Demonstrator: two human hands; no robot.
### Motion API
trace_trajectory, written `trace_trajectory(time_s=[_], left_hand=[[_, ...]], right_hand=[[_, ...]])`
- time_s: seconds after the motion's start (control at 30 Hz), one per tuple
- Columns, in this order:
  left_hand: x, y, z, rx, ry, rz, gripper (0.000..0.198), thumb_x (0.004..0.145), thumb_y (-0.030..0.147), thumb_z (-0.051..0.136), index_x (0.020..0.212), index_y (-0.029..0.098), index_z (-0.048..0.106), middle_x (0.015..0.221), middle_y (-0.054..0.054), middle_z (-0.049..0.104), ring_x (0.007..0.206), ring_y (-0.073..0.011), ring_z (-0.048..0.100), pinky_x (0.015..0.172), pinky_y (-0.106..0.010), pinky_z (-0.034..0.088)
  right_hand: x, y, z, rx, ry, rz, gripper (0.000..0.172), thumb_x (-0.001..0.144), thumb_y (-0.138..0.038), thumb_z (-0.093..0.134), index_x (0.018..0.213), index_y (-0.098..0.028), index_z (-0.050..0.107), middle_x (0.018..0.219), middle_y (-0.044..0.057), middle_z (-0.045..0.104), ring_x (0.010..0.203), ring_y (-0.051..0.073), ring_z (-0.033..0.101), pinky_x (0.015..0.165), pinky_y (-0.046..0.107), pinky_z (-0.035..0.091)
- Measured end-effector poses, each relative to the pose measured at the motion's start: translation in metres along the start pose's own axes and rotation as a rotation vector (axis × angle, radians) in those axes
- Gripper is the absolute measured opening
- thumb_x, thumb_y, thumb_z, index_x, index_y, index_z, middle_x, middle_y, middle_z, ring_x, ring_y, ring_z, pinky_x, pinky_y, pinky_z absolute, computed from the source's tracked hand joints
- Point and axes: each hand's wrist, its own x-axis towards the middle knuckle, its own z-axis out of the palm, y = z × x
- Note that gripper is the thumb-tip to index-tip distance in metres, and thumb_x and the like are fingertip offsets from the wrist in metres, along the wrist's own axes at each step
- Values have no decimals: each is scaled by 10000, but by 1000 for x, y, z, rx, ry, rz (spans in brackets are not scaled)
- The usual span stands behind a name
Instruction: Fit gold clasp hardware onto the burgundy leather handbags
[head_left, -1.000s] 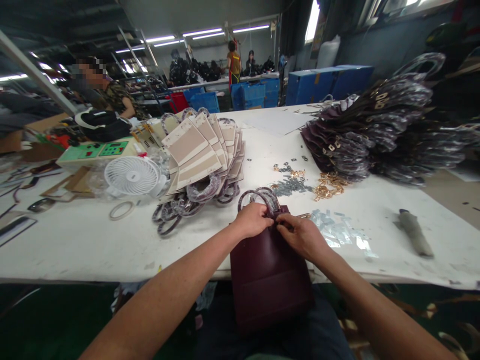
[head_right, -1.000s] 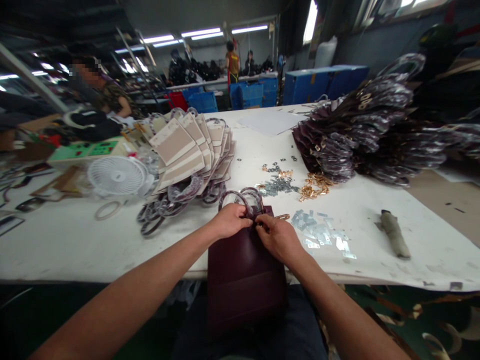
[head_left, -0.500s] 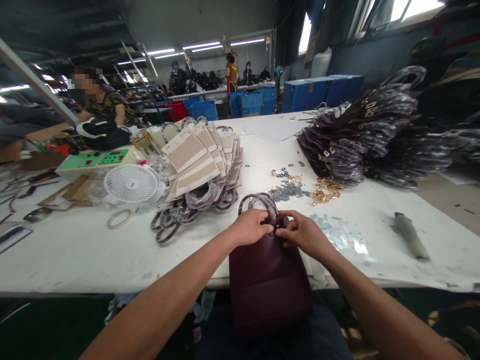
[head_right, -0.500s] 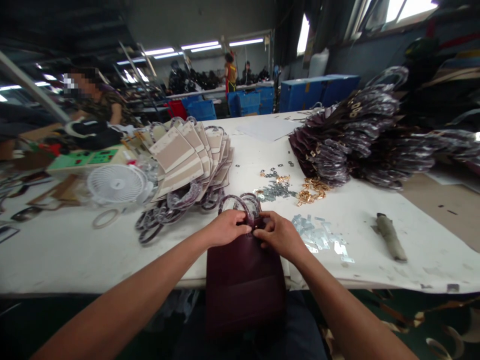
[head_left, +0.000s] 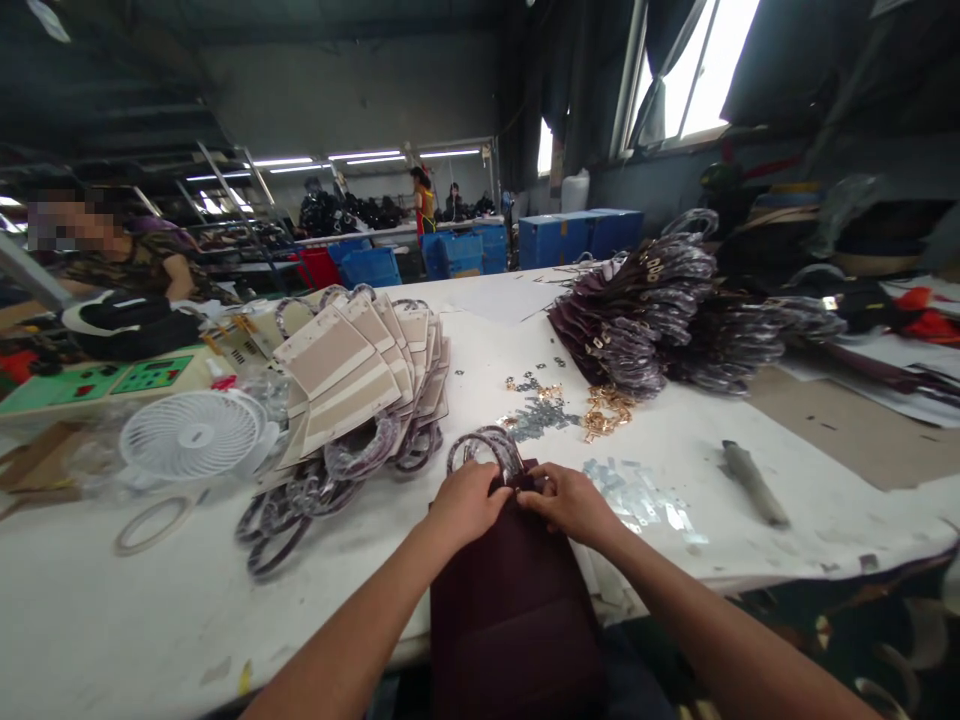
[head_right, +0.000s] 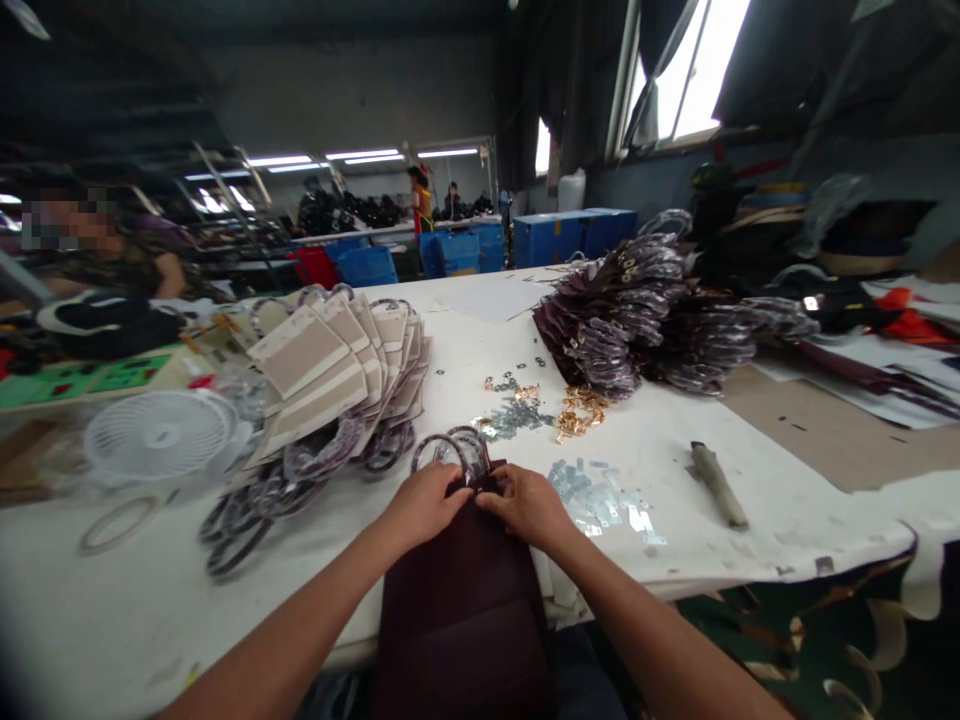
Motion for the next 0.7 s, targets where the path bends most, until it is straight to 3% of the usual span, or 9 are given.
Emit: trace_trajectory(time_s=[0.1, 0.17, 0.3, 0.4, 0.5, 0.7], left_hand=[[-28, 4, 12, -4, 277, 85, 275, 915, 223, 651, 1186, 186, 629, 1203, -88, 666, 1181, -267, 586, 1042, -425, 485], [-56, 3, 24, -32, 427, 156, 337, 936, 191, 623, 1270, 211, 579, 1302, -79, 621, 1252, -243, 547, 1112, -433, 457], [-107, -16, 49, -15, 547, 160, 331, 949, 185, 598, 1275, 238, 578, 1288, -75, 615, 1233, -243, 564, 1062, -444, 523], [-124, -32, 64, 9, 579, 101, 264, 946, 210, 602, 1207, 241, 617, 1236, -76, 637, 1173, -253, 600, 980, -440, 581], [-125, -40, 69, 25, 600, 91, 219, 938, 221, 604, 1152, 239, 648, 1201, -80, 655, 1133, -262, 622, 935, -444, 604], [-122, -51, 74, 42, 632, 153, 240, 895, 186, 635, 1130, 226, 658, 1185, -94, 669, 1126, -257, 634, 920, -400, 611]], right_hand=[[2, 5, -13, -36, 70, -33, 331, 880, -403, 703, 1154, -216, 694, 607, -65, 624, 500, 152, 654, 547, 253, 477], [5, 13, -28, -60, 131, -22, 319, 904, -443, 663, 1130, -222, 709, 634, -52, 662, 533, 160, 671, 592, 267, 494], [21, 36, -65, -295, 285, -15, 238, 914, -441, 622, 951, -248, 758, 789, -10, 750, 700, 189, 707, 686, 289, 505], [45, 46, -79, -431, 319, -51, 186, 892, -377, 641, 924, -250, 773, 930, 13, 770, 837, 215, 704, 768, 312, 503], [79, 39, -69, -498, 276, -100, 186, 893, -347, 653, 988, -252, 782, 1007, 23, 767, 909, 221, 696, 815, 316, 503], [164, 12, -15, -587, 211, -140, 236, 915, -331, 654, 1112, -272, 770, 1213, 27, 719, 1115, 225, 659, 952, 300, 482]])
